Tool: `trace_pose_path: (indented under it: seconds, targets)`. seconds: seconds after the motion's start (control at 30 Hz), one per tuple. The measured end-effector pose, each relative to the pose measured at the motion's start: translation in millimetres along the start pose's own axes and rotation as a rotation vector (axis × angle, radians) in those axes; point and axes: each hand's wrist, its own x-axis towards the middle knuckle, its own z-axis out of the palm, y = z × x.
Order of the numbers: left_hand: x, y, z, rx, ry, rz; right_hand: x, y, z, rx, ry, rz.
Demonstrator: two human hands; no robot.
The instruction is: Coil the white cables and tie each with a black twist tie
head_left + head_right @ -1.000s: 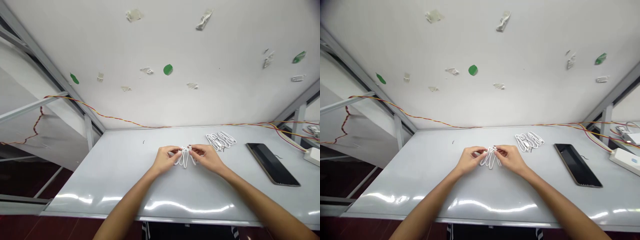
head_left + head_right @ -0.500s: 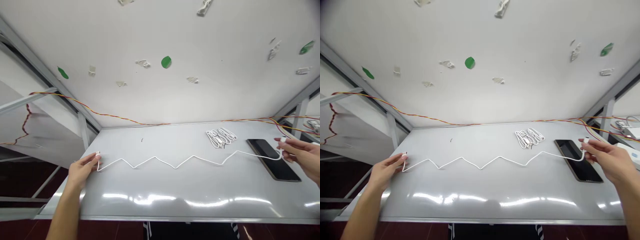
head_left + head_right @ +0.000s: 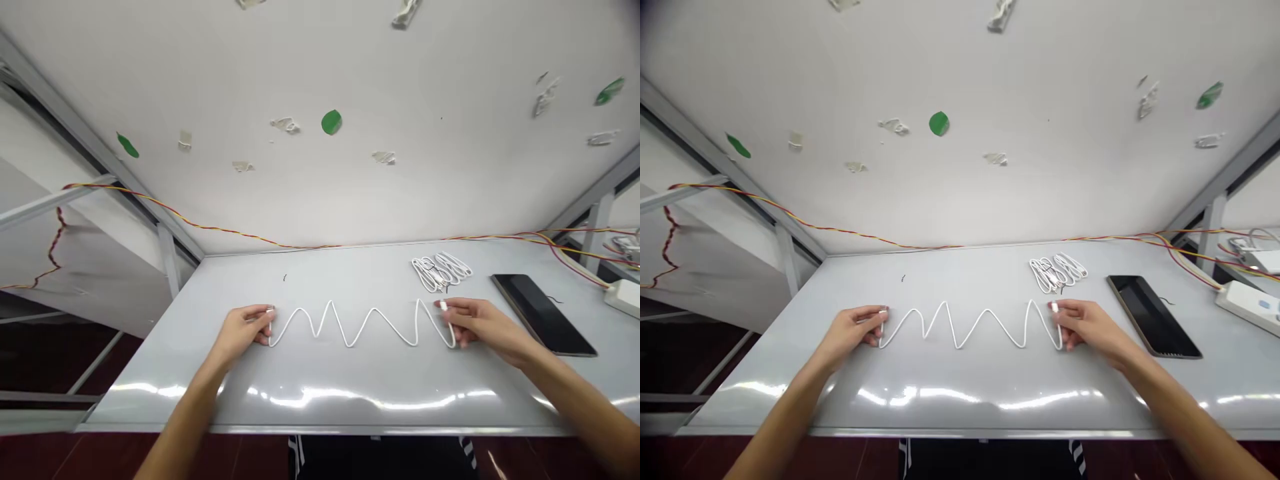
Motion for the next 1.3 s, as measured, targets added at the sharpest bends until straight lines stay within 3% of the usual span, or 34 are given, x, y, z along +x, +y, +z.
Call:
trace_pose_path:
  seconds: [0.2, 0.3, 0.37, 0.5, 0.6, 0.77, 0.9, 0.97, 1.13, 1.3]
  targets:
    - [11, 30, 123.0, -0.011, -0.379, 0.111, 34, -19, 104, 0.037, -0.165, -0.056]
    - [21, 37, 163.3, 0.027, -0.396, 0.229, 48, -25, 134, 0.095, -0.218, -0.143]
    - [25, 39, 174.6, 0.096, -0.346, 0.314, 54, -25, 141, 0.161, -0.222, -0.179]
    - [20, 39, 176.0, 0.224, -0.233, 0.610, 57, -18, 138, 0.279, -0.183, -0.239]
    - [8, 37, 176.5, 0.293, -0.236, 0.752, 55, -15, 136, 0.319, -0.108, -0.307]
    - [0, 34, 175.6, 0.375, -0.336, 0.759, 51, -16, 138, 0.247, 0.030, -0.447]
    - [5, 31, 168.9, 0.235, -0.472, 0.771, 43, -18, 141, 0.117, -0.014, -0.542]
    - [6, 31, 166.4, 0.177, -0.458, 0.769, 38, -21, 141, -0.032, 0.016, -0.651]
    - [2, 37, 161.4, 0.114, -0.412, 0.750, 30, -25, 138, -0.388, 0.270, -0.974]
    - [2, 40, 162.4, 0.049, -0.484, 0.696, 26, -20, 140, -0.514, 0.097, -1.079]
